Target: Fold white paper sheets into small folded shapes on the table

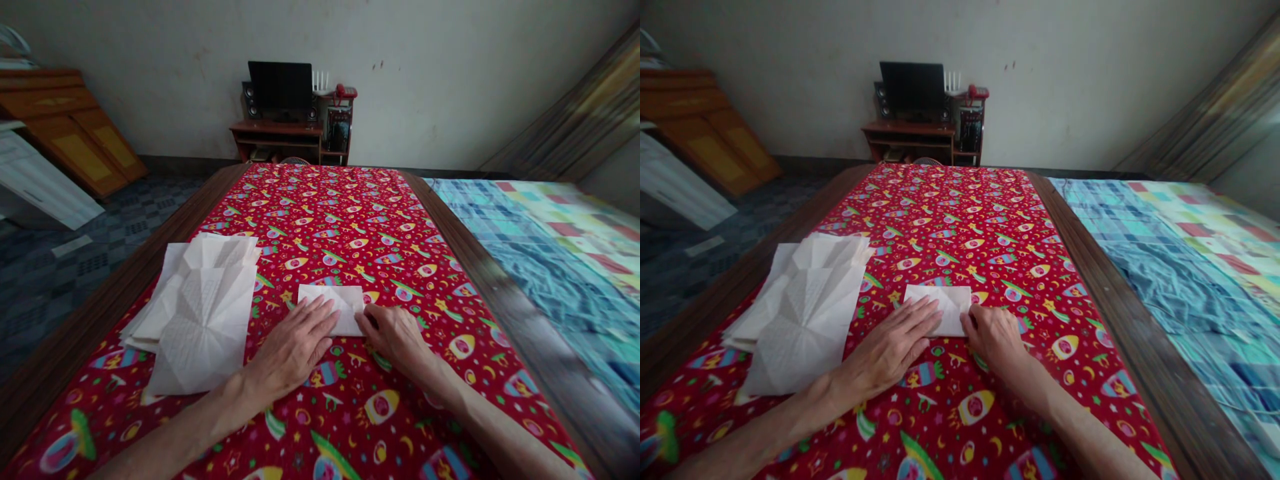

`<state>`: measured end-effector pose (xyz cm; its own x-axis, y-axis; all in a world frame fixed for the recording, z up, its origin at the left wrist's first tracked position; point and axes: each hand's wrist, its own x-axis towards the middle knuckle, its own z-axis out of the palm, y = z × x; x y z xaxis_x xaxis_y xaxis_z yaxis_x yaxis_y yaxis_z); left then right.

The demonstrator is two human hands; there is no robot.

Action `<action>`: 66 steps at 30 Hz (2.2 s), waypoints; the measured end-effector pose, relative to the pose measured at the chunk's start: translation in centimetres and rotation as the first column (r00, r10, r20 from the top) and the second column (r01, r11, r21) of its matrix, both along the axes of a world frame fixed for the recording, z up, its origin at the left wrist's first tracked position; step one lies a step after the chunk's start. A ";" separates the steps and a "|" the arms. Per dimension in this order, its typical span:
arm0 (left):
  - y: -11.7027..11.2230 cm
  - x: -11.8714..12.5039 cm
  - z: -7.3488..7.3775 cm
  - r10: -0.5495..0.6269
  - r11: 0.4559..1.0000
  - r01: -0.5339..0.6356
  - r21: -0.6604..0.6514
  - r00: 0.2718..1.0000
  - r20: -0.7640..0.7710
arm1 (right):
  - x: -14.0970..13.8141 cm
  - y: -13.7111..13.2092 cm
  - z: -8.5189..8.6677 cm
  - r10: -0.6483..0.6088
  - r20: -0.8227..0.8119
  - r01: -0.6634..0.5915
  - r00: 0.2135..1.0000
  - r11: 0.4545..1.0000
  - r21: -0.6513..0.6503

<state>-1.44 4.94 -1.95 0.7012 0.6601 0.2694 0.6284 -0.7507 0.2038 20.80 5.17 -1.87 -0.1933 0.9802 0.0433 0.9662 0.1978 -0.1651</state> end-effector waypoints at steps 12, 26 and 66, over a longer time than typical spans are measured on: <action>-0.5 0.5 -0.6 -0.056 0.994 0.043 -0.105 0.991 -0.119 | -0.2 0.1 0.0 -0.028 0.020 0.027 0.999 1.000 0.016; -0.5 0.6 -0.6 -0.049 0.996 0.037 -0.079 0.987 -0.156 | -0.1 0.1 -0.2 -0.014 0.005 0.014 1.000 0.999 0.042; -0.3 -1.1 -0.4 0.006 1.000 -0.008 -0.012 0.991 -0.137 | 0.3 -1.9 -1.1 0.499 0.006 -0.488 0.867 0.844 0.225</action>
<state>-2.58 4.69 -2.31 0.7263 0.6677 0.1631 0.6562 -0.7442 0.1247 21.06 3.24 -2.92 -0.6408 0.7219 0.2613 0.7232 0.6818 -0.1102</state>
